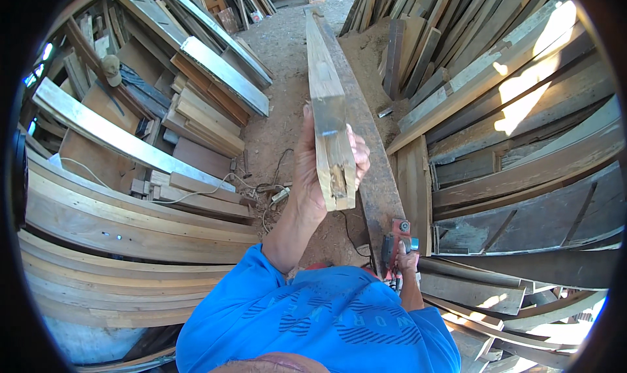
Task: The person marks lines along a wooden plank with a marking tool, planes the wood using an electric planer, and lifts and turns the plank by hand.
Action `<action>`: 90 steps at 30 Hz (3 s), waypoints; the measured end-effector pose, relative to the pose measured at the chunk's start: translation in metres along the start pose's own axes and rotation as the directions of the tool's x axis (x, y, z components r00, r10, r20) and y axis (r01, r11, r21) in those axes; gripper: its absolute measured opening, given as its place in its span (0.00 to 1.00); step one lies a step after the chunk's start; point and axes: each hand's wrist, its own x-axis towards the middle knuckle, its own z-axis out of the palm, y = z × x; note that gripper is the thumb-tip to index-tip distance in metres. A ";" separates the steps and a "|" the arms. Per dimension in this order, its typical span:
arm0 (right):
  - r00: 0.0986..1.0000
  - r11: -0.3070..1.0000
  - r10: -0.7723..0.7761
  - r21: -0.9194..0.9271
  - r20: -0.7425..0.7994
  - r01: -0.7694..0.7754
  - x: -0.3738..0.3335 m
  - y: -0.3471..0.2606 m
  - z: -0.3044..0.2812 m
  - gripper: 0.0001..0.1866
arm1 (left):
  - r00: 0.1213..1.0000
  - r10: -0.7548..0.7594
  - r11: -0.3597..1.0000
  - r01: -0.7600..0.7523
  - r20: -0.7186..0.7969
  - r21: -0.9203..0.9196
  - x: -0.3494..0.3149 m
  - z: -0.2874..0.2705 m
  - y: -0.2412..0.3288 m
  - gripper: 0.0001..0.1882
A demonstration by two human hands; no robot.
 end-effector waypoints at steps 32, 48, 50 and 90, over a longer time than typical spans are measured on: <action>0.997 0.996 0.070 -0.064 0.009 -0.070 -0.058 -0.092 -0.066 0.22 | 0.505 0.471 0.504 0.518 -0.723 0.691 -0.076 -0.484 -0.075 0.33; 0.956 0.946 -0.099 0.324 0.276 0.004 0.007 -0.192 0.028 0.27 | 0.647 -0.503 -0.567 0.254 -0.574 0.783 -0.122 -0.429 -0.130 0.13; 0.943 0.980 -0.079 0.198 0.324 0.014 0.029 -0.179 0.037 0.24 | 0.700 -0.296 -0.714 0.290 -0.650 0.637 -0.110 -0.413 -0.070 0.11; 0.850 0.846 -0.313 -0.283 0.425 0.453 0.201 -0.208 0.177 0.25 | 0.786 0.457 -0.626 0.617 -0.416 0.477 -0.017 -0.517 0.244 0.18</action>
